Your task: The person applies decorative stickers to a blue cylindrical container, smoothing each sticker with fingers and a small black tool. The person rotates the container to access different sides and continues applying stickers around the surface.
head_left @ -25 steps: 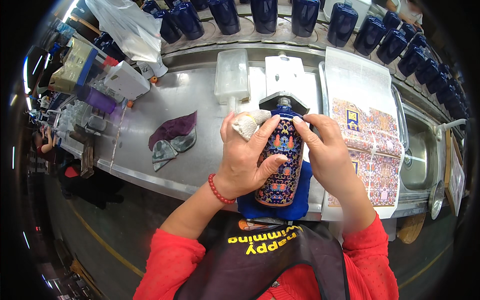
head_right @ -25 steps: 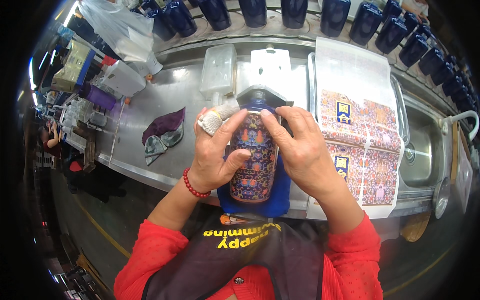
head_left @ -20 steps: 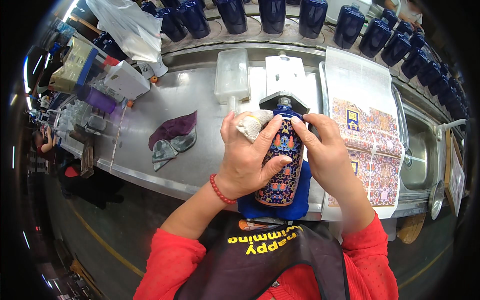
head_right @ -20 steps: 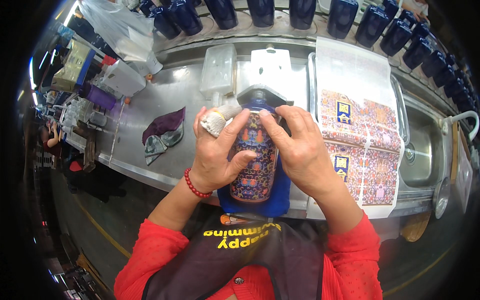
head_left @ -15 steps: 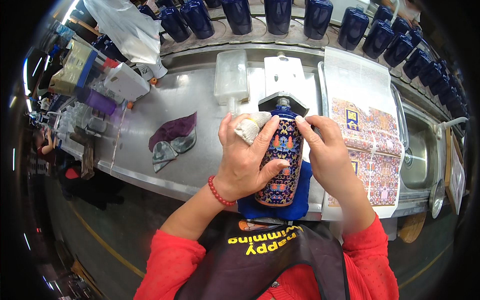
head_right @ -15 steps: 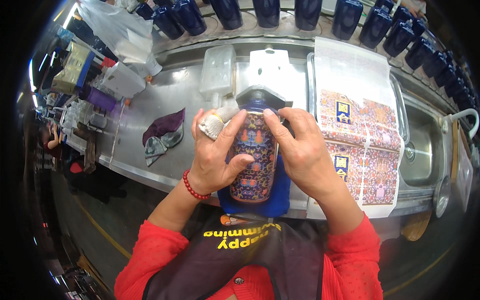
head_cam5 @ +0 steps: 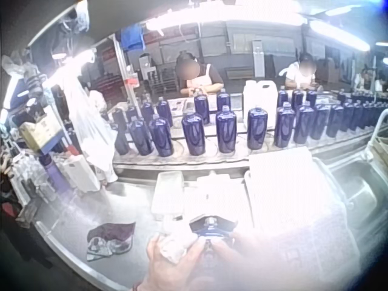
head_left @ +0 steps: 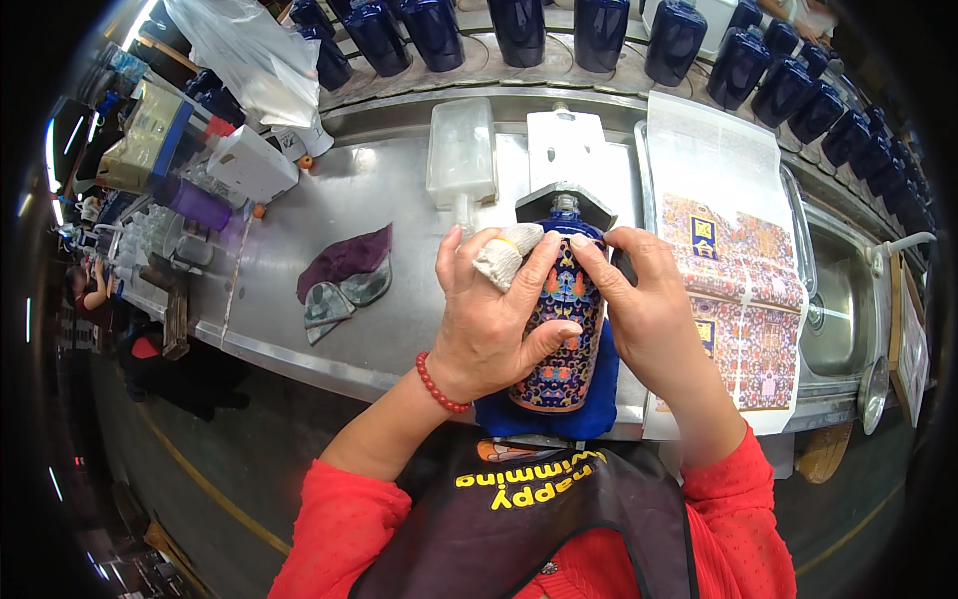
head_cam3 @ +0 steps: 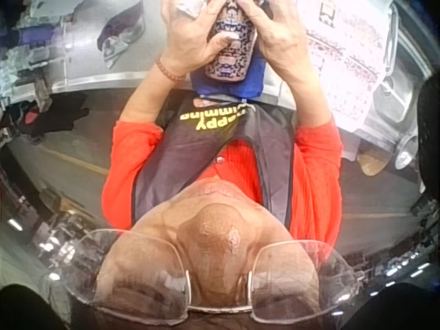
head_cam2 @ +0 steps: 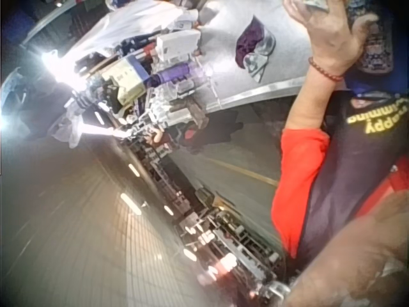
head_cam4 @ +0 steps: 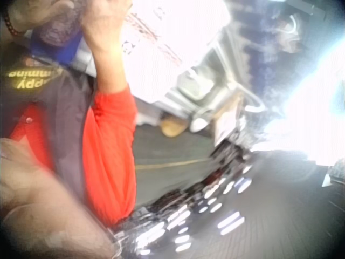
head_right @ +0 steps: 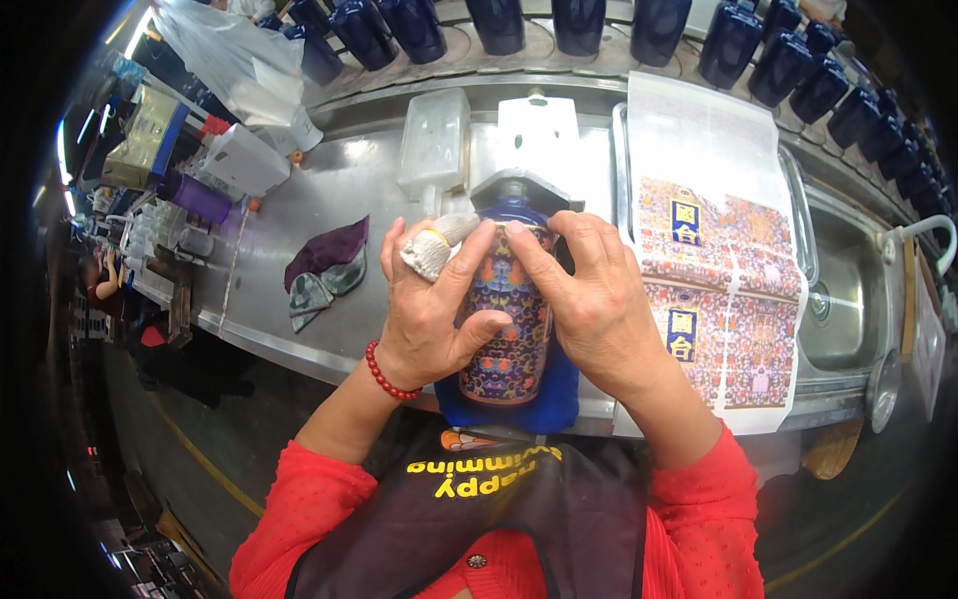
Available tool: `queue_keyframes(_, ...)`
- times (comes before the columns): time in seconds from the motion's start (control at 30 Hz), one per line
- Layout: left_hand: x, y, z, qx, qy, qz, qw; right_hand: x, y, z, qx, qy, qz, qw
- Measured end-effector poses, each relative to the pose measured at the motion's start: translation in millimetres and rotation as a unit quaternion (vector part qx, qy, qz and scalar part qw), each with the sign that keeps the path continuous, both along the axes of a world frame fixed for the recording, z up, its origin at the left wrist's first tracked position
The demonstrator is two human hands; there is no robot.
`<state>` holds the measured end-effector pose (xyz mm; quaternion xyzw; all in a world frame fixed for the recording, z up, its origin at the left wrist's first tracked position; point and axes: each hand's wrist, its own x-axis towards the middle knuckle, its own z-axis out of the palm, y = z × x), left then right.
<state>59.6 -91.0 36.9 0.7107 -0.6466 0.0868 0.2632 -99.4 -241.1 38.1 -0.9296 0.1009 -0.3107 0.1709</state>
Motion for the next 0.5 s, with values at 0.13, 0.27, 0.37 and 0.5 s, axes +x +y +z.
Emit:
queue_keyframes(0.13, 0.4, -0.3, -0.5, -0.003, 0.002, -0.003, 1.0, 1.0, 0.0, -1.1, -0.028, -0.004, -0.004, 1.0)
queue_keyframes(0.27, 0.3, 0.9, -0.4, 0.004, 0.014, -0.003, 1.0, 0.2, -0.2, -1.9, -0.002, -0.013, -0.003, 1.0)
queue_keyframes(0.37, 0.7, 1.3, -0.1, 0.01, 0.008, -0.006, 1.0, -0.7, 0.3, -2.2, -0.003, -0.013, 0.0, 1.0)
queue_keyframes(0.5, 0.0, 1.0, 0.1, 0.011, -0.003, -0.001, 1.0, -0.2, 1.9, -2.3, -0.017, -0.011, -0.007, 1.0)
